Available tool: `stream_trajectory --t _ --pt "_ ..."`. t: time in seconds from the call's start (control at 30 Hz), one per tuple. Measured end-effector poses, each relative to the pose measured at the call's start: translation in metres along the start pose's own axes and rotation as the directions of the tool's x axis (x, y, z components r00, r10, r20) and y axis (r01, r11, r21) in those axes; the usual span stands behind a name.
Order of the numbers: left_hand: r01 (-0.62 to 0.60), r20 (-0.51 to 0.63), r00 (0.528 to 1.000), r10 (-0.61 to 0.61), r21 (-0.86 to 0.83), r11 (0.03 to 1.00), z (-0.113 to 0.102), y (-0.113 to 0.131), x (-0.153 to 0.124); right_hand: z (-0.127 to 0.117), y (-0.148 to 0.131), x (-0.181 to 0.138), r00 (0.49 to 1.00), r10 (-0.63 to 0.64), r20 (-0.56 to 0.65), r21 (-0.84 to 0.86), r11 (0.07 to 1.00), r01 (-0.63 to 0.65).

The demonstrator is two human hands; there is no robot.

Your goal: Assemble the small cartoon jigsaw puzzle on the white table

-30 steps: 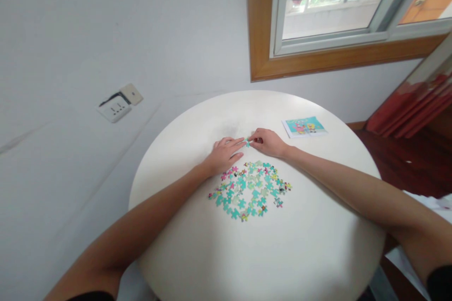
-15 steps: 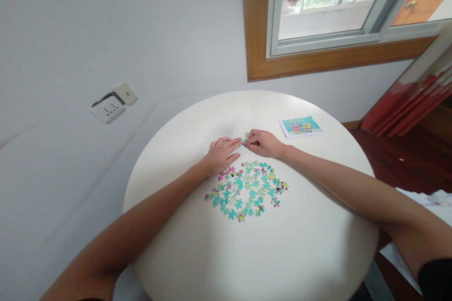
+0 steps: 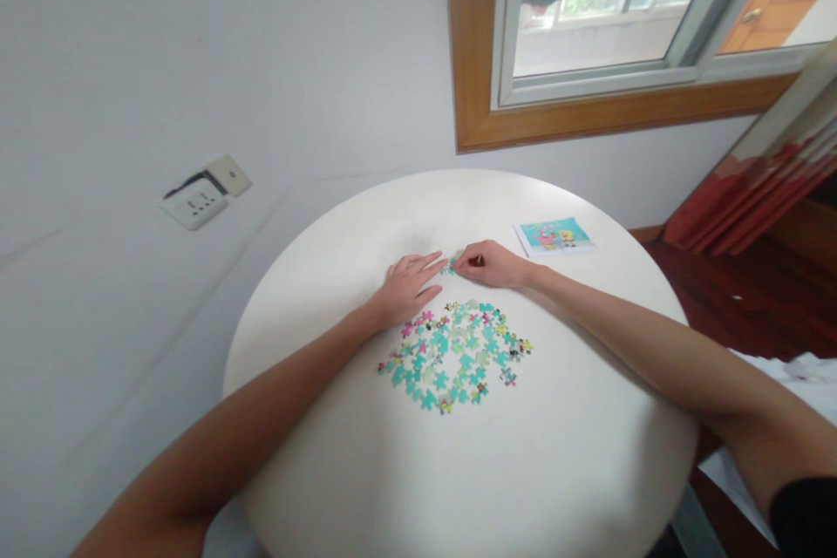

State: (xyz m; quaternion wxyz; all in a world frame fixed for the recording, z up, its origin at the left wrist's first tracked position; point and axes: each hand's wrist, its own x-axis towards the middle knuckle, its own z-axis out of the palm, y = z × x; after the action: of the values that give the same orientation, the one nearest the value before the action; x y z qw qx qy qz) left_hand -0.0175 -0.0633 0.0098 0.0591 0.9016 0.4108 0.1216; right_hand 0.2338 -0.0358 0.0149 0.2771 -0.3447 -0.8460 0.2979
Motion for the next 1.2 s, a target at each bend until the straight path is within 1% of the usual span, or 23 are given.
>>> stream_trajectory --t 0.07,0.13,0.23,0.33,0.47,0.67,0.83,1.0,1.13,1.2 --pt "-0.006 -0.040 0.999 0.005 -0.031 1.000 0.001 -0.003 0.000 -0.008 -0.007 -0.004 0.992 0.040 0.117 -0.013 0.999 -0.039" --pt "-0.017 -0.085 0.996 0.012 -0.057 0.998 0.003 -0.007 0.000 -0.016 -0.016 -0.008 0.974 0.075 0.215 -0.031 0.997 -0.070" --pt "-0.033 -0.132 0.991 0.021 -0.085 0.996 0.005 -0.012 0.001 -0.021 -0.027 -0.014 0.956 0.104 0.274 -0.062 0.994 -0.091" --pt "-0.053 -0.147 0.988 0.038 -0.102 0.993 0.005 -0.016 0.002 -0.019 -0.032 -0.017 0.947 0.095 0.308 -0.083 0.994 -0.072" --pt "-0.066 -0.152 0.987 0.047 -0.119 0.991 0.002 -0.019 0.003 -0.014 -0.035 -0.018 0.943 0.085 0.322 -0.103 0.993 -0.054" --pt "-0.012 -0.189 0.982 -0.020 -0.165 0.986 -0.004 -0.020 0.004 -0.011 -0.038 -0.018 0.947 0.105 0.305 -0.147 0.987 -0.063" --pt "0.002 -0.182 0.983 -0.035 -0.179 0.984 -0.006 -0.021 0.004 -0.011 -0.037 -0.016 0.952 0.151 0.267 -0.156 0.981 -0.112" --pt "-0.010 -0.179 0.983 -0.027 -0.200 0.980 -0.006 -0.022 0.004 -0.010 -0.031 -0.015 0.952 0.141 0.270 -0.118 0.987 -0.113" --pt "-0.039 -0.184 0.983 0.000 -0.207 0.978 -0.006 -0.023 0.004 -0.010 -0.023 -0.016 0.948 0.112 0.298 -0.050 0.994 -0.102" --pt "-0.048 -0.182 0.983 0.009 -0.210 0.977 -0.007 -0.023 0.004 -0.011 -0.019 -0.016 0.953 0.107 0.282 -0.024 0.994 -0.105"
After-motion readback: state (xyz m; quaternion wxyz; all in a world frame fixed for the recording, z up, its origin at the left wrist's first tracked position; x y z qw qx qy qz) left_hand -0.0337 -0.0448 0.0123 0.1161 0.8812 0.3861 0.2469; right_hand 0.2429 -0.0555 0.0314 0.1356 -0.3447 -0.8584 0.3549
